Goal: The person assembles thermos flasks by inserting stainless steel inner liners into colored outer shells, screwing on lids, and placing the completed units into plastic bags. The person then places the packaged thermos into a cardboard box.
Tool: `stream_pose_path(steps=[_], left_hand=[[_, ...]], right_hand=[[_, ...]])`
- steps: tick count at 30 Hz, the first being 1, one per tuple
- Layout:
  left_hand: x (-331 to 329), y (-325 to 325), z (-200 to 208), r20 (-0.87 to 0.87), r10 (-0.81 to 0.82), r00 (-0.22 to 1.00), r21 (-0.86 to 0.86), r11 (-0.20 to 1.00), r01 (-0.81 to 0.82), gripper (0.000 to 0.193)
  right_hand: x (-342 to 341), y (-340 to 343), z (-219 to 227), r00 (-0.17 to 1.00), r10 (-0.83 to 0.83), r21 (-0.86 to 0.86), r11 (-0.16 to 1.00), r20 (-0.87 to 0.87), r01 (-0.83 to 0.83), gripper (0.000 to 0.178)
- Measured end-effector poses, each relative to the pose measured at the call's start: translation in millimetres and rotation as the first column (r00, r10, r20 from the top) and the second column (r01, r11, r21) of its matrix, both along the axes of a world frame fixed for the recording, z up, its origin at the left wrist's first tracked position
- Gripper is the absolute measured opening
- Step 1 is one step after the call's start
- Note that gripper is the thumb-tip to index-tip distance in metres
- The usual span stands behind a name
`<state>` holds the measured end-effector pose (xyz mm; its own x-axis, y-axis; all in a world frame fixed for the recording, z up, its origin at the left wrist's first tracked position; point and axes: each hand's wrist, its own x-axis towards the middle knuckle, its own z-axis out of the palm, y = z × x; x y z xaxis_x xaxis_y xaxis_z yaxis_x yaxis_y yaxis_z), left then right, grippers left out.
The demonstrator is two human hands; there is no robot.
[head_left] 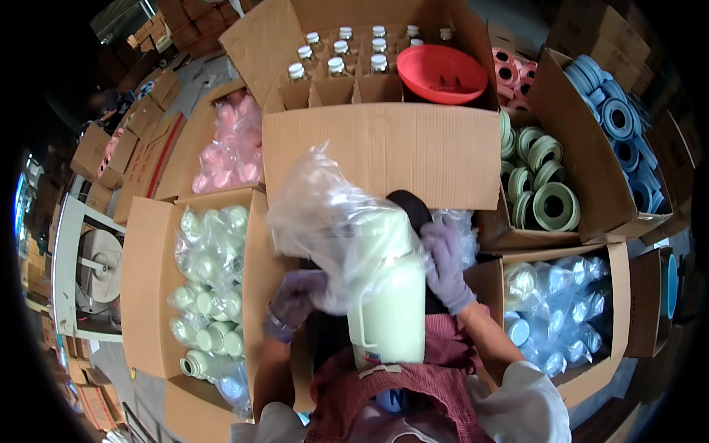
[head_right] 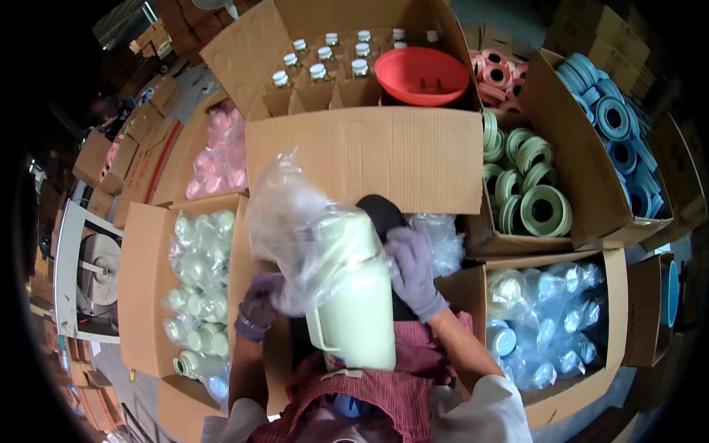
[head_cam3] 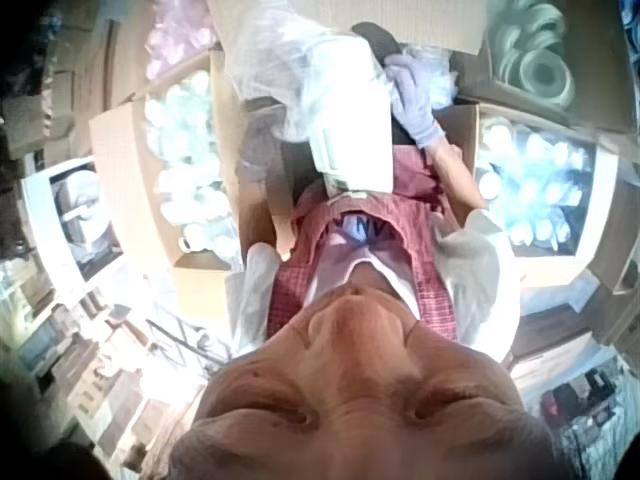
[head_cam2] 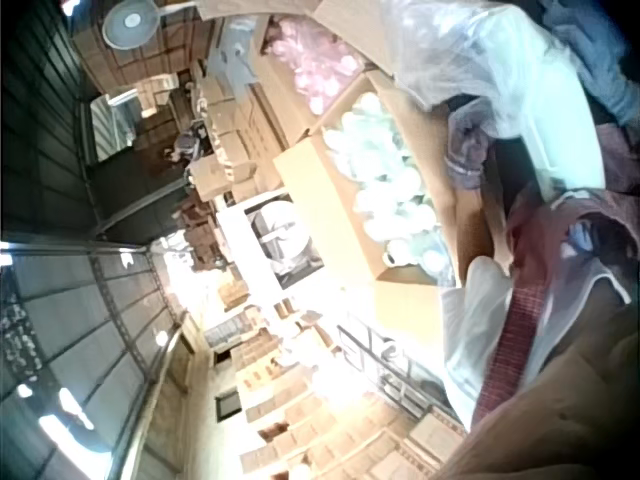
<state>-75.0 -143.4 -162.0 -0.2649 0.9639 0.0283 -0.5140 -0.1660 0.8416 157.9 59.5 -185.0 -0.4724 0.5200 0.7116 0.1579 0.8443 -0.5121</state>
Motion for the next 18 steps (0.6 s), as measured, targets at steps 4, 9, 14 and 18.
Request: stream_pose_path(steps=[4,9,14,18], left_hand=[[5,-22,24,-0.396,-0.469,0.790,-0.216,0.883,0.416,0.020],[12,-44,38,-0.541,-0.807,0.237,-0.664,0.583,0.468,0.025],[7,-20,84,-0.513,-0.299,0.804,-0.569,0.820,-0.058,0.036],[36,13,74,-0.843,-0.440,0.310,-0.502,0.851,-0.157,0.034]], right_hand=[[46,-43,-26,0.981,0.023,0.131,0.990,0.193,-0.049,0.019],[146,-114,-43,0.735,0.475,-0.074,0.859,0.484,-0.507,0.017],[212,-159,-32,0.830,0.289,-0.120,0.957,0.478,-0.265,0.029],[244,-140,1,0.871,0.213,-0.279,0.956,0.442,-0.092,0.024]])
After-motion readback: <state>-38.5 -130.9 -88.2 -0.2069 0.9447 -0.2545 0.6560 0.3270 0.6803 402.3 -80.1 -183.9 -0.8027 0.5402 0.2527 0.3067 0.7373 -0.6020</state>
